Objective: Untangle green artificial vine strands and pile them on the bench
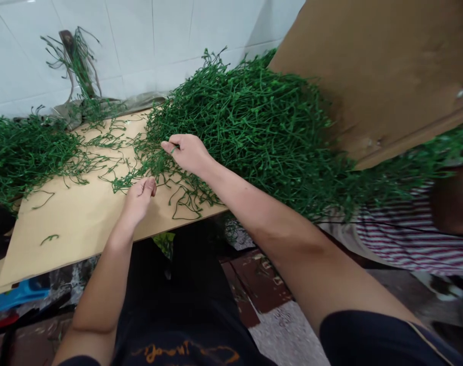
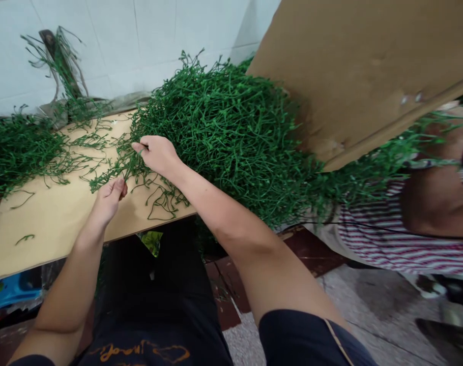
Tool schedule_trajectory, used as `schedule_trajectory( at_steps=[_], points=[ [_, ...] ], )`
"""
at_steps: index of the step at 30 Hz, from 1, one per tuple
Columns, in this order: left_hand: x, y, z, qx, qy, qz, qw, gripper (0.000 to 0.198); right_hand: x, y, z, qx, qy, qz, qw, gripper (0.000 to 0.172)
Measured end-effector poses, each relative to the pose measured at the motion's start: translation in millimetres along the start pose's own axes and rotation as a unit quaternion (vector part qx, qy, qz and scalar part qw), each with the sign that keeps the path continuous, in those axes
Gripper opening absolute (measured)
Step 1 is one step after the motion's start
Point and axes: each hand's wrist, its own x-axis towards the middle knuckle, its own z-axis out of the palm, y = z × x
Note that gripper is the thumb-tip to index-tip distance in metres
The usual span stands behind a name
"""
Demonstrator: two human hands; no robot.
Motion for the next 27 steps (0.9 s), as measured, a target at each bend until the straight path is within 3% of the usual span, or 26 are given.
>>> schedule_trajectory(
  at_steps=[7,10,15,20,24,27],
  points=[
    [-8.0,1.8,7.4,-0.104,0.135,-0.010,0.985,0.044,36.0,-12.3,28.4,-0.007,-0.013,-0.015,1.000,0.033],
    [-11.3,-1.6,1.8,-0.167,0.157,-0.029,0.973,0.044,47.7,-18.4,37.7,0.017,-0.051,-0.011,0.998,0.035],
    [-21.2,-10.4,-12.4,-0.154,0.096,-0.077,0.980,0.042,40.2,-9.1,26.5,0.065,-0.179,0.015,0.982,0.043],
    [-14.3,-17.9,-11.5,0.057,0.021,-0.062,0.996,0.038,21.8,-10.2,3.2,-0.019,-0.352,-0.074,0.933,0.053],
    [-9.0,-9.6,-5.7,0.182,-0.054,-0.018,0.982,0.035,22.9,-16.7,6.3,0.009,-0.348,-0.080,0.934,0.067],
    [-11.4,-3.5,-5.4,0.242,-0.071,-0.006,0.968,0.036,25.9,-17.9,17.9,0.003,-0.322,-0.094,0.942,0.054]
  ],
)
